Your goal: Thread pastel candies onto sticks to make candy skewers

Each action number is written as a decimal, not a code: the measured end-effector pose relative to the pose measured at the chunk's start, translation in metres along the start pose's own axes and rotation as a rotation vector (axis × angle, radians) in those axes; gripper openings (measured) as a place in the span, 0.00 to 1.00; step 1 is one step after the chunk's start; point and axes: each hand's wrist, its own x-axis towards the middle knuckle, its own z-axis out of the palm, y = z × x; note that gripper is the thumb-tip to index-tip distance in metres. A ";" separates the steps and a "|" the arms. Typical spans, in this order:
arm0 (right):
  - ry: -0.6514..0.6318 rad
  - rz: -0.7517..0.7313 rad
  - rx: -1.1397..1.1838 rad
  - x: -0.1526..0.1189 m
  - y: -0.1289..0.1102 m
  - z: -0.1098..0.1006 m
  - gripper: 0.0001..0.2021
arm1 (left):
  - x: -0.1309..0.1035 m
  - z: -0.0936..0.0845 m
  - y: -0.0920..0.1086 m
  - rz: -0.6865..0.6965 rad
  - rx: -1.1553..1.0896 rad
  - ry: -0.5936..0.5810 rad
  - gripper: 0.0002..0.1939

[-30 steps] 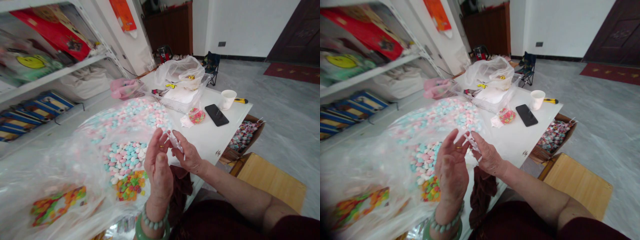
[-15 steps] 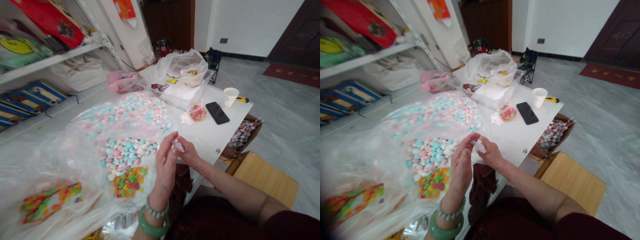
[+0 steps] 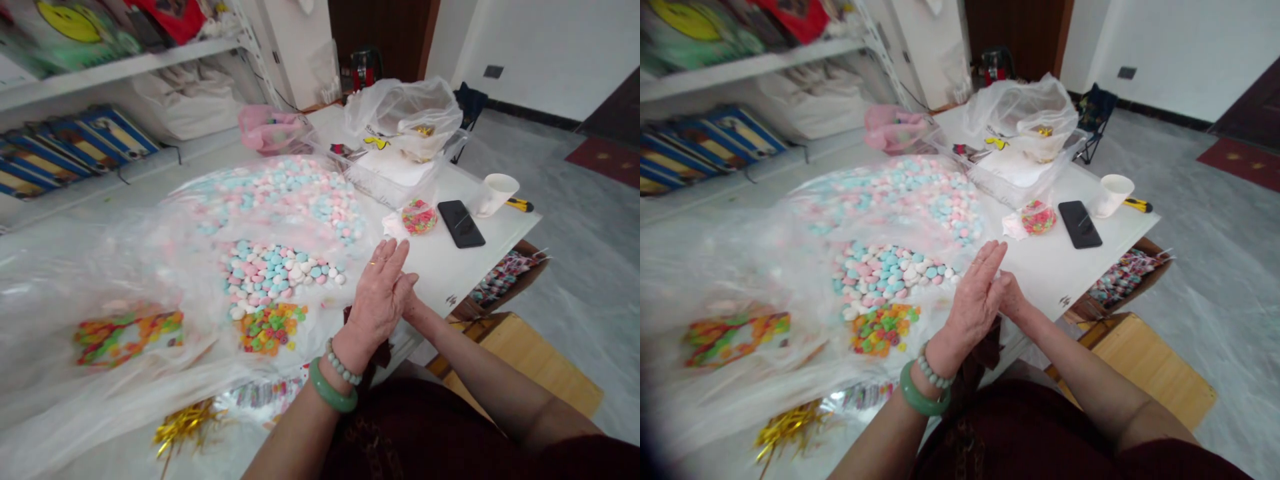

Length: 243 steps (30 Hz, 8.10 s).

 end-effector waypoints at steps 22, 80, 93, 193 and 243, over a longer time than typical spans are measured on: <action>-0.655 0.835 0.604 -0.054 -0.099 0.084 0.15 | -0.164 -0.089 -0.015 -1.058 -0.829 0.602 0.15; -0.672 0.616 0.283 -0.067 -0.088 0.120 0.05 | -0.196 -0.101 -0.020 -0.958 -0.212 0.561 0.16; -0.409 0.779 0.099 -0.017 -0.020 0.050 0.09 | -0.244 -0.108 -0.062 -0.468 0.914 -0.224 0.30; -0.230 0.677 -0.404 -0.015 -0.017 0.019 0.05 | -0.146 -0.088 -0.069 -0.764 0.575 0.107 0.15; -0.079 0.769 0.255 0.001 -0.040 0.063 0.09 | -0.112 -0.055 -0.091 -0.527 0.675 -0.275 0.12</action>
